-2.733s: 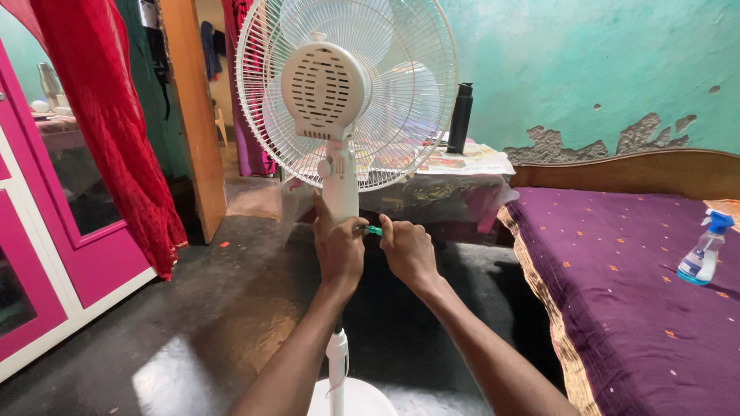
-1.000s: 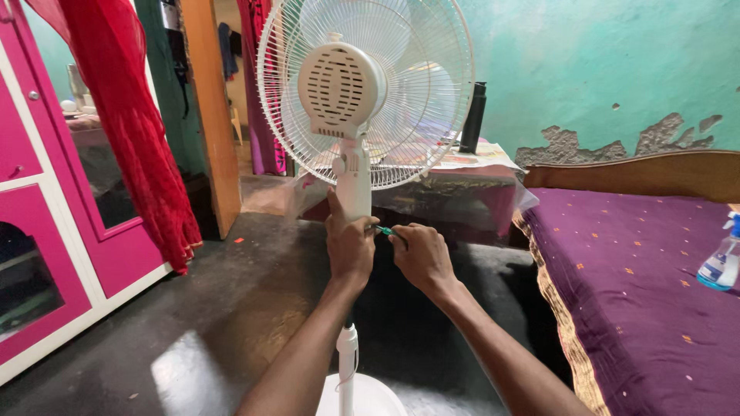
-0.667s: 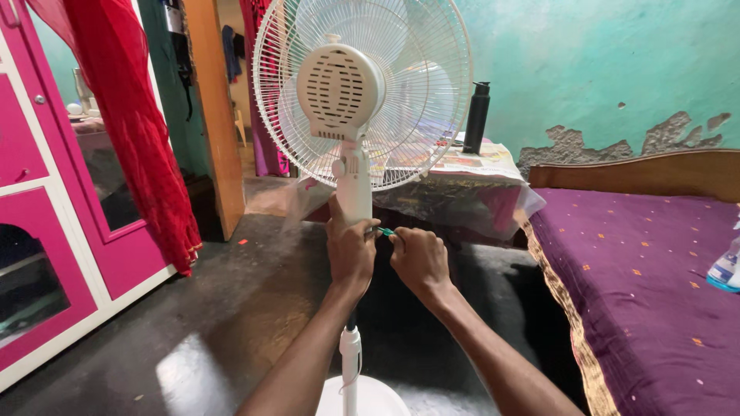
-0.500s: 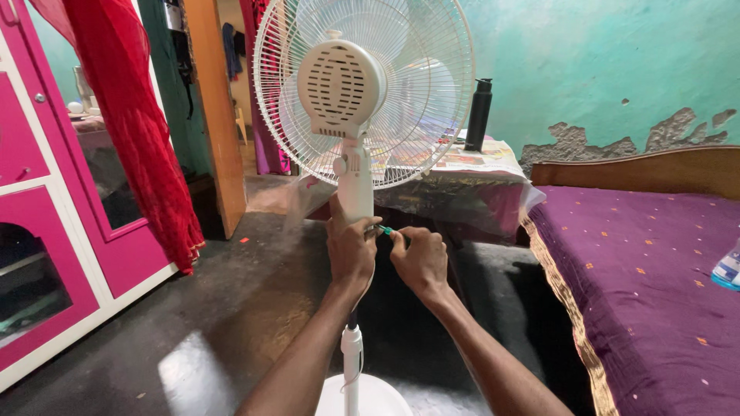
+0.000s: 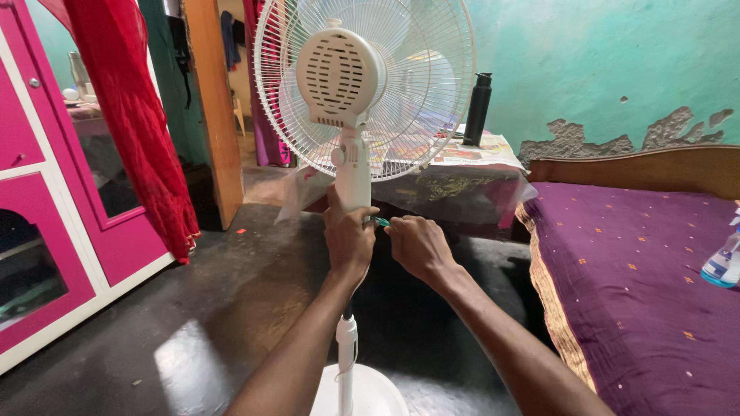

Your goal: The person uses a screwdriver to adjust the neck of a white pedestal fan, then rotates the fan head to test its movement. The person continues to tighten screws on the fan's neck and base, ensuring the fan is stable.

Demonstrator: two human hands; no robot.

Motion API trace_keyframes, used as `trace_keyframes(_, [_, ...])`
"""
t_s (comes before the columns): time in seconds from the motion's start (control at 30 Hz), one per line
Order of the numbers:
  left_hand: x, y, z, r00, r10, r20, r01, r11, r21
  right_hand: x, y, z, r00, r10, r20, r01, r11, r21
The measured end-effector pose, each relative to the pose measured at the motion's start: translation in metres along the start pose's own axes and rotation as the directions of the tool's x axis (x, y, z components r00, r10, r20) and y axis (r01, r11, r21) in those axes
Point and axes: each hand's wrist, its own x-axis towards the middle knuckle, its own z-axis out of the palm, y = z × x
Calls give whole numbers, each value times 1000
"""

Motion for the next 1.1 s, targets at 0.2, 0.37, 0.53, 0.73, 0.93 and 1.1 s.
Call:
trace_keyframes(0.2, [1, 1, 0, 1000, -16, -16, 16, 1000, 26, -1, 4, 0, 999, -24, 25, 24, 1000, -9])
trace_keyframes(0.37, [1, 3, -1, 999, -48, -1, 48, 999, 23, 4, 3, -5, 998, -31, 55, 32, 999, -22])
trace_keyframes(0.53, [0, 2, 1, 999, -40, -3, 40, 999, 4, -7, -10, 10, 980, 188, -68, -180, 978, 106])
trace_keyframes(0.73, [-5, 5, -3, 999, 18, -31, -18, 1000, -3, -3, 31, 44, 830, 524, 192, -549, 702, 454])
trace_keyframes(0.93, [-2, 4, -5, 1000, 14, -19, -14, 1000, 6, 6, 44, 53, 934, 348, 80, -329, 751, 572])
trace_keyframes(1.1, [-1, 2, -3, 1000, -25, -4, 25, 1000, 19, -8, 0, 17, 966, 186, -178, -151, 970, 191])
